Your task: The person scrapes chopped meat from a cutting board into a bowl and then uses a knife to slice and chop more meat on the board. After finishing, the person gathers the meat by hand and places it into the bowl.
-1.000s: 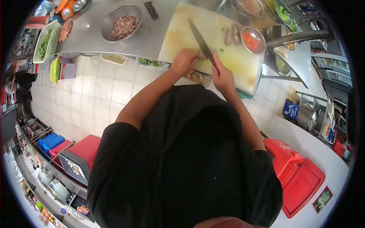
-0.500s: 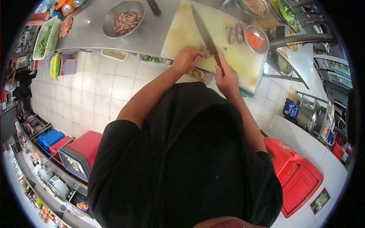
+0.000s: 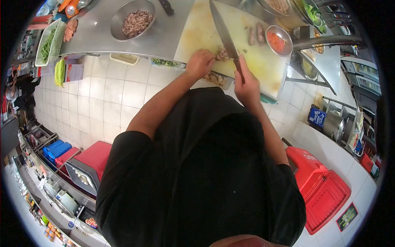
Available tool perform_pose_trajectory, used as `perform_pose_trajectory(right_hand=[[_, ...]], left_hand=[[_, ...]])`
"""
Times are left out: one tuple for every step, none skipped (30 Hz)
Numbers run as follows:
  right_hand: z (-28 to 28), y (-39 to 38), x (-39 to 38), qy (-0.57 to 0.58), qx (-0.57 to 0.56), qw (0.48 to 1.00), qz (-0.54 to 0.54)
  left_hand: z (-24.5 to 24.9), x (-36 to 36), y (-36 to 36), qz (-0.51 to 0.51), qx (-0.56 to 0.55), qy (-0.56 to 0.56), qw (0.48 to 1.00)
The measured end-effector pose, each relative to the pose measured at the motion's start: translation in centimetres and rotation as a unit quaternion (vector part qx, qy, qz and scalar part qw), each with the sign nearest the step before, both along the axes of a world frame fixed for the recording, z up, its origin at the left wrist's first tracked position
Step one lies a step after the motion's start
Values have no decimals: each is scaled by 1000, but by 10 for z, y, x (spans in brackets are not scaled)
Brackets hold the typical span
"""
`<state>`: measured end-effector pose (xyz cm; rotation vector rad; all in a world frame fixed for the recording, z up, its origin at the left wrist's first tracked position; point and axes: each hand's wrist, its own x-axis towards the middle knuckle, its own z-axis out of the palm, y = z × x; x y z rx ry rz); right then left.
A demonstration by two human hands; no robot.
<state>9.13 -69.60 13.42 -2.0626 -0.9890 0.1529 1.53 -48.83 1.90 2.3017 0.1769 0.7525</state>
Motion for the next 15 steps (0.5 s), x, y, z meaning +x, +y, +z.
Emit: perform_pose_trajectory(right_hand=[[-7,-1,-3,-11,-1,1000,2],[-26,-4,-3,1,-34,999,13],[-53,-6,1,13,-67,997,23],[-63,-4,3,25,-99,994,34],[-71,-4,7,-7,-54,998,41],[-66,-1,5,5,-64,997,43],[-60,-4,3,18,-77,996,41],[-53,-2,8,24,-86,995,38],[-44,3,13,9,-62,998,31],[-35,2,10,1,-43,999,26],[-27,1,5,-6,-24,999,21],[-15,2,2,-5,-17,1000,19],[-2,3,0,-5,-10,1000,16],[4,5,-1,-6,-2,1000,13],[-5,4,0,-22,-20,999,20]], left_hand=[[0,-1,0,3,2,-1,1000],[-1,-1,0,6,4,-3,1000],[0,-2,-1,0,16,12,1000],[2,-1,0,-6,28,25,999],[3,-1,3,-9,42,38,998],[-1,-2,5,-2,47,48,998],[-6,-4,1,0,48,58,997],[-9,1,3,3,54,62,997],[-7,6,6,2,50,46,998],[-6,3,4,3,41,37,998],[-6,-2,2,4,30,29,999],[-6,-3,1,2,29,15,999],[-6,-2,2,-1,28,0,1000],[-5,-1,3,-5,28,-15,999],[-4,-1,3,-1,24,-15,1000]])
